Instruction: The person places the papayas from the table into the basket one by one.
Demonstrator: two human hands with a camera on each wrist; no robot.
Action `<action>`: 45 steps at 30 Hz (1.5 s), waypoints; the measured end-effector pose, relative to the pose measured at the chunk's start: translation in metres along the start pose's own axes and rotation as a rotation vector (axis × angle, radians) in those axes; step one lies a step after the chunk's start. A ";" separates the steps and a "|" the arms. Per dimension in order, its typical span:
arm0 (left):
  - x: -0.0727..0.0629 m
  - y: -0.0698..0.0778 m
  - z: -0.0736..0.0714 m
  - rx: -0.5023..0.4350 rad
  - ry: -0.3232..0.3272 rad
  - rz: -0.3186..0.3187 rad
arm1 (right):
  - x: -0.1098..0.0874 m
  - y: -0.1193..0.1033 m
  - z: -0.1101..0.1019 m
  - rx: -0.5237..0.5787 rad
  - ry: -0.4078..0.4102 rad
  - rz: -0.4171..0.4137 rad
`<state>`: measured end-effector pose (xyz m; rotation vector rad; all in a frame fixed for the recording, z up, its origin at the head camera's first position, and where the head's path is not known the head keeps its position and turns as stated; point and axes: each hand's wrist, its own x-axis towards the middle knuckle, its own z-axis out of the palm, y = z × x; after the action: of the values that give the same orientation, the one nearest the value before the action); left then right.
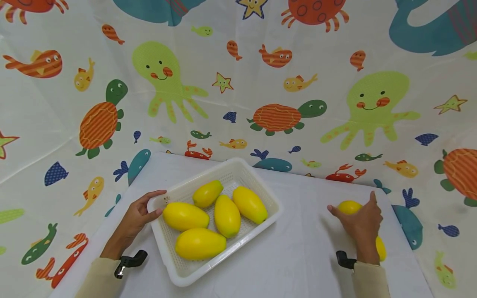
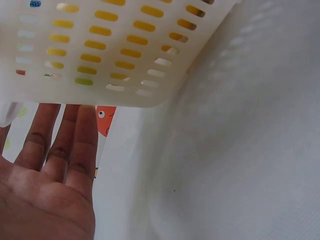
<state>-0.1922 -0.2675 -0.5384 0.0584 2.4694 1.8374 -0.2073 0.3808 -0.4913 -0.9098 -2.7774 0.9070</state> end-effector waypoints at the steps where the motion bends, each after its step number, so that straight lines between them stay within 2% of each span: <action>1: 0.000 0.000 0.000 0.001 -0.001 -0.001 | 0.001 0.001 0.001 0.004 -0.010 0.001; 7: 0.001 0.002 0.001 0.004 -0.002 -0.009 | 0.001 0.002 0.007 0.007 -0.042 0.004; 15: 0.000 0.001 0.001 -0.001 -0.001 0.003 | 0.002 0.003 0.011 0.024 -0.034 -0.009; 21: 0.000 0.000 0.000 -0.009 -0.001 0.006 | 0.006 0.000 0.015 0.044 -0.033 -0.042; 28: 0.000 0.001 -0.001 -0.017 -0.007 0.006 | 0.008 -0.002 0.026 0.011 -0.037 -0.084; 37: 0.000 -0.001 0.000 -0.016 -0.005 0.002 | 0.002 -0.001 0.034 0.040 -0.027 -0.155; 45: 0.000 0.000 0.000 -0.016 -0.003 0.000 | 0.000 0.001 0.038 0.018 -0.060 -0.170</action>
<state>-0.1924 -0.2675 -0.5380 0.0603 2.4527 1.8560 -0.2158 0.3619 -0.5231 -0.6411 -2.8383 0.9447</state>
